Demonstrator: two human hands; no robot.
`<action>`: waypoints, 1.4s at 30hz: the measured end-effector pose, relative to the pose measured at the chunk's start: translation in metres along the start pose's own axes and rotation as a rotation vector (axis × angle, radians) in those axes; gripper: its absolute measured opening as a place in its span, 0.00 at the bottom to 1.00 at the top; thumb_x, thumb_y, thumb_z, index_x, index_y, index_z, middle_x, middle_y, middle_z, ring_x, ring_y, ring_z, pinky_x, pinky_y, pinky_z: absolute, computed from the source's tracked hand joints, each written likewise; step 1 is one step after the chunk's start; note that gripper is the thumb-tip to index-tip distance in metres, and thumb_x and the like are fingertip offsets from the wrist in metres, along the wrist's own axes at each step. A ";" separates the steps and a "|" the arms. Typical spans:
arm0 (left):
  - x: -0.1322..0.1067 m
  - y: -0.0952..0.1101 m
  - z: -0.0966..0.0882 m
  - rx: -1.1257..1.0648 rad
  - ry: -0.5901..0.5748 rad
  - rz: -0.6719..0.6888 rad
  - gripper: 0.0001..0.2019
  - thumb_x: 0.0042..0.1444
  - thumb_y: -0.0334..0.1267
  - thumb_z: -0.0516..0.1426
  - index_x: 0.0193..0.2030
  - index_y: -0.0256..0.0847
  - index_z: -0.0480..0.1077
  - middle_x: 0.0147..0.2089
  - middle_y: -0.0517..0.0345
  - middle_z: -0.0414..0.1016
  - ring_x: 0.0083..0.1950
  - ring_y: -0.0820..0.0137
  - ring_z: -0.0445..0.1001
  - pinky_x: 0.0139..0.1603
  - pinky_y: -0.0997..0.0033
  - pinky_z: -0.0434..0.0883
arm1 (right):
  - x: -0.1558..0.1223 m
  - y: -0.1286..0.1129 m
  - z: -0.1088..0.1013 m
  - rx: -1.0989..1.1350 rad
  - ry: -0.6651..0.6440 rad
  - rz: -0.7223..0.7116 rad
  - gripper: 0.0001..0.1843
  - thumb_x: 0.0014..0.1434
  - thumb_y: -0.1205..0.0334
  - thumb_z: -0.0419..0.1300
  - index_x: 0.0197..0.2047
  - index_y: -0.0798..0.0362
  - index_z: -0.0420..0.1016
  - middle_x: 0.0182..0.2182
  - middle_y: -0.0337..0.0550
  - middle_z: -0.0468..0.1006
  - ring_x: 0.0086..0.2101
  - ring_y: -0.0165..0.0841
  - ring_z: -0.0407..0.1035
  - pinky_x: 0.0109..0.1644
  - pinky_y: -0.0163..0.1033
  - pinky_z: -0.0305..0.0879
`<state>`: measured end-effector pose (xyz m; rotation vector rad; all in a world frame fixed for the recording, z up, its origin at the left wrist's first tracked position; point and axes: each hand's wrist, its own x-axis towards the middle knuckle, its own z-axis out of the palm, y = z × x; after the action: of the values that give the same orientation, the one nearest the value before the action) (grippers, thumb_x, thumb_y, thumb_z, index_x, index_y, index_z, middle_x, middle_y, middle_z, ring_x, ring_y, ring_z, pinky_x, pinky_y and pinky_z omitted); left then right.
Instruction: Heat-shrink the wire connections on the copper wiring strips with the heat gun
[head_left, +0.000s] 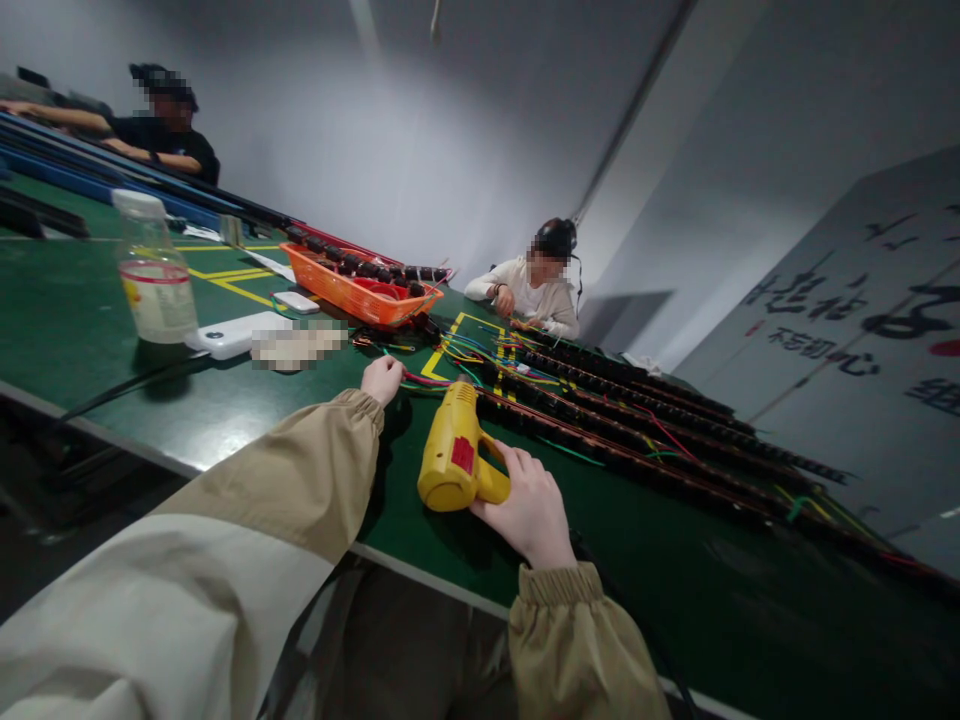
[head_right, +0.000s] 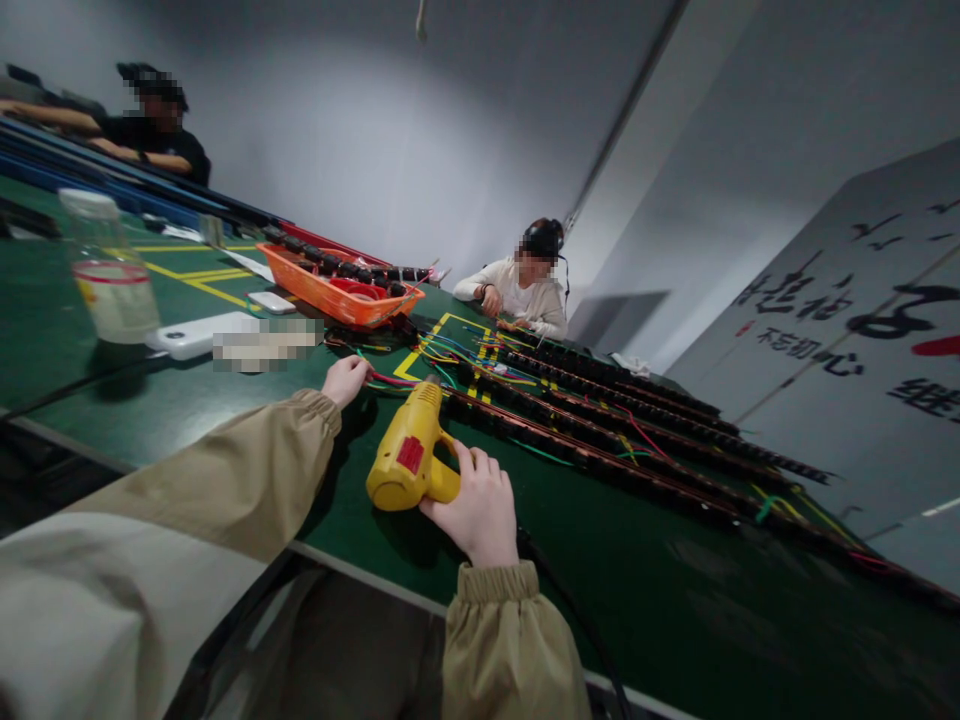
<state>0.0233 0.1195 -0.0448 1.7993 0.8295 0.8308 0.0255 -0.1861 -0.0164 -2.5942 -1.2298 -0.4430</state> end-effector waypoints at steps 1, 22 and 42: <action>0.000 0.000 0.000 0.004 0.003 0.001 0.13 0.51 0.36 0.48 0.30 0.37 0.73 0.31 0.54 0.77 0.36 0.69 0.72 0.39 0.75 0.66 | 0.000 -0.003 0.000 0.008 -0.004 -0.014 0.41 0.45 0.46 0.65 0.60 0.50 0.61 0.50 0.46 0.67 0.46 0.42 0.61 0.48 0.43 0.57; -0.005 0.010 -0.007 0.252 -0.043 -0.014 0.16 0.54 0.38 0.48 0.39 0.38 0.75 0.44 0.51 0.76 0.46 0.66 0.70 0.44 0.73 0.65 | 0.017 -0.041 0.008 0.103 -0.032 -0.143 0.43 0.43 0.45 0.66 0.60 0.49 0.61 0.47 0.45 0.67 0.46 0.40 0.61 0.50 0.42 0.57; -0.001 0.001 -0.003 0.274 -0.016 0.066 0.15 0.54 0.42 0.48 0.35 0.39 0.74 0.38 0.51 0.76 0.42 0.64 0.72 0.43 0.70 0.67 | 0.006 0.010 0.000 0.039 -0.043 -0.027 0.41 0.45 0.45 0.66 0.60 0.48 0.61 0.50 0.44 0.68 0.47 0.41 0.63 0.49 0.44 0.58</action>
<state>0.0201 0.1197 -0.0433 2.0804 0.9125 0.7725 0.0368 -0.1883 -0.0152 -2.5702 -1.2754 -0.3666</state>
